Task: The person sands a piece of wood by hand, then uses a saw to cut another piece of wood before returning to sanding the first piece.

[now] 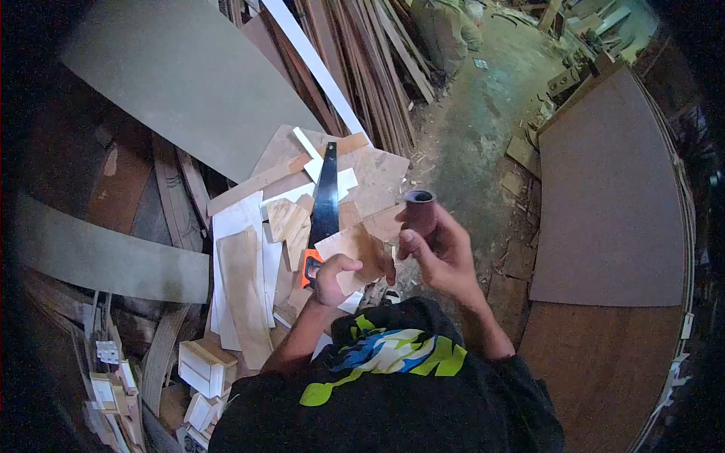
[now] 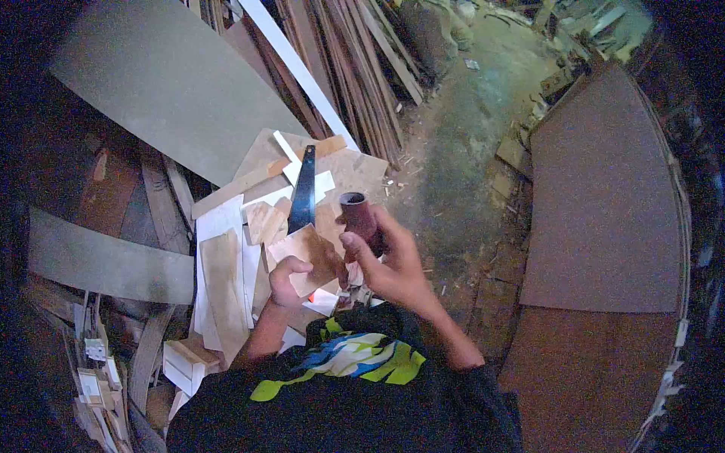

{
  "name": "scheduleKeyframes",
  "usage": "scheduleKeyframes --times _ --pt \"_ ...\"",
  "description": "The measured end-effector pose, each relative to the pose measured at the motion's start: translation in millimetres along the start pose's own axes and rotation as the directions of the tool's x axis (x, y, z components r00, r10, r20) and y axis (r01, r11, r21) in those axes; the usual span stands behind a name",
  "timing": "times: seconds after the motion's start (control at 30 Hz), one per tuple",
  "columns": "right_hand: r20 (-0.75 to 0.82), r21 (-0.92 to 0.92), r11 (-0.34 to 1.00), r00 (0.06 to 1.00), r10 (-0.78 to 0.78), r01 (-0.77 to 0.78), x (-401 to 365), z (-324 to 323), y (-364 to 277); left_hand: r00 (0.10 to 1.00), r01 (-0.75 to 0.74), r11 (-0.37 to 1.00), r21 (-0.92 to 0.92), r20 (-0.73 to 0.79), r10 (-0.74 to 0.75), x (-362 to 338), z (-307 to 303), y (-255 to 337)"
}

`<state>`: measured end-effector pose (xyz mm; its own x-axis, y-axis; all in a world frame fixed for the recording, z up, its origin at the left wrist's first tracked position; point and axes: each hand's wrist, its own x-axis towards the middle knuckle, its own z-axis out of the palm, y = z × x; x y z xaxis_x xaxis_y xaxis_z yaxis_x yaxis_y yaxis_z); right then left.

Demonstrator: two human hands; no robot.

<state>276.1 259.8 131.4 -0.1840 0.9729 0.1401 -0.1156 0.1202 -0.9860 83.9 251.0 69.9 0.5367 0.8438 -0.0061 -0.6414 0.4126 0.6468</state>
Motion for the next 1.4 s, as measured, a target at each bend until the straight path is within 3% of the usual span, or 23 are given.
scheduleKeyframes --times 0.1,0.2,0.23,0.43,0.5,0.57,0.63,0.7,0.73,0.8,0.9,1.03,1.1,1.13,1.2,1.23,1.3,1.33,1.4 --pt "0.041 0.007 0.999 0.998 0.047 -0.048 -2 8 13 0.994 0.002 0.998 0.061 -0.113 0.005 -6 12 -3" --pt "0.143 -0.231 0.969 0.988 -0.056 0.088 2 7 6 0.968 0.049 0.974 0.221 -0.250 0.008 -18 4 -12" --pt "0.145 -0.230 0.968 0.987 -0.072 0.105 2 8 7 0.955 0.073 0.954 0.290 -0.297 0.017 -21 -1 -13" --pt "0.164 -0.380 0.884 0.961 -0.224 0.271 2 5 10 0.949 0.179 0.877 0.445 -0.312 -0.035 -28 -13 -14" --pt "0.183 -0.431 0.835 0.939 -0.292 0.343 2 3 16 0.983 0.101 0.712 0.695 -0.179 0.034 -28 -59 -33" --pt "0.191 -0.476 0.807 0.937 -0.293 0.350 1 0 16 0.988 0.097 0.651 0.753 -0.153 0.030 -27 -61 -32" --pt "0.196 -0.536 0.773 0.941 -0.277 0.339 0 -2 16 0.970 0.185 0.735 0.653 -0.243 -0.028 -22 -12 -5" --pt "0.196 -0.610 0.729 0.951 -0.240 0.310 -2 -3 16 0.968 0.180 0.760 0.625 -0.251 -0.023 -16 15 2" --pt "0.188 -0.641 0.686 0.937 -0.294 0.344 -3 -2 19 0.967 0.178 0.772 0.610 -0.254 -0.021 -15 20 3" --pt "0.179 -0.700 0.590 0.898 -0.402 0.403 -4 1 30 0.965 0.197 0.715 0.670 -0.262 -0.021 -12 -3 -14" --pt "0.161 -0.717 0.563 0.884 -0.440 0.411 -8 2 35 0.962 0.169 0.676 0.717 -0.268 0.044 -3 -6 -20" --pt "0.090 -0.617 0.620 0.826 -0.556 0.485 -19 15 34 0.974 0.033 0.499 0.866 -0.140 0.179 3 -25 -34" --pt "-0.001 -0.535 0.693 0.820 -0.572 0.483 -21 22 25 0.974 0.169 0.650 0.741 -0.228 0.007 -1 -19 -26" --pt "-0.076 -0.487 0.760 0.846 -0.528 0.430 -24 16 25 0.970 0.143 0.826 0.545 -0.244 -0.007 -3 -9 -24" --pt "-0.232 -0.515 0.789 0.831 -0.505 0.335 -17 3 46 0.994 0.097 0.991 0.097 -0.063 -0.091 -2 -27 -35" --pt "-0.307 -0.523 0.803 0.815 -0.491 0.287 -12 -4 55 0.994 0.111 0.991 0.074 -0.015 -0.110 -4 -23 -30" --pt "-0.416 -0.469 0.879 0.900 -0.128 -0.091 -5 -25 57 0.986 0.144 0.989 0.029 0.084 -0.146 -8 -13 -18" --pt "-0.462 -0.428 0.859 0.885 0.061 -0.283 -3 -30 58 0.975 0.152 0.987 0.059 0.152 -0.160 -7 -15 -15" --pt "-0.379 -0.319 0.921 0.921 0.093 -0.224 0 -30 67 0.976 0.157 0.987 0.030 0.151 -0.160 -10 -14 -14"
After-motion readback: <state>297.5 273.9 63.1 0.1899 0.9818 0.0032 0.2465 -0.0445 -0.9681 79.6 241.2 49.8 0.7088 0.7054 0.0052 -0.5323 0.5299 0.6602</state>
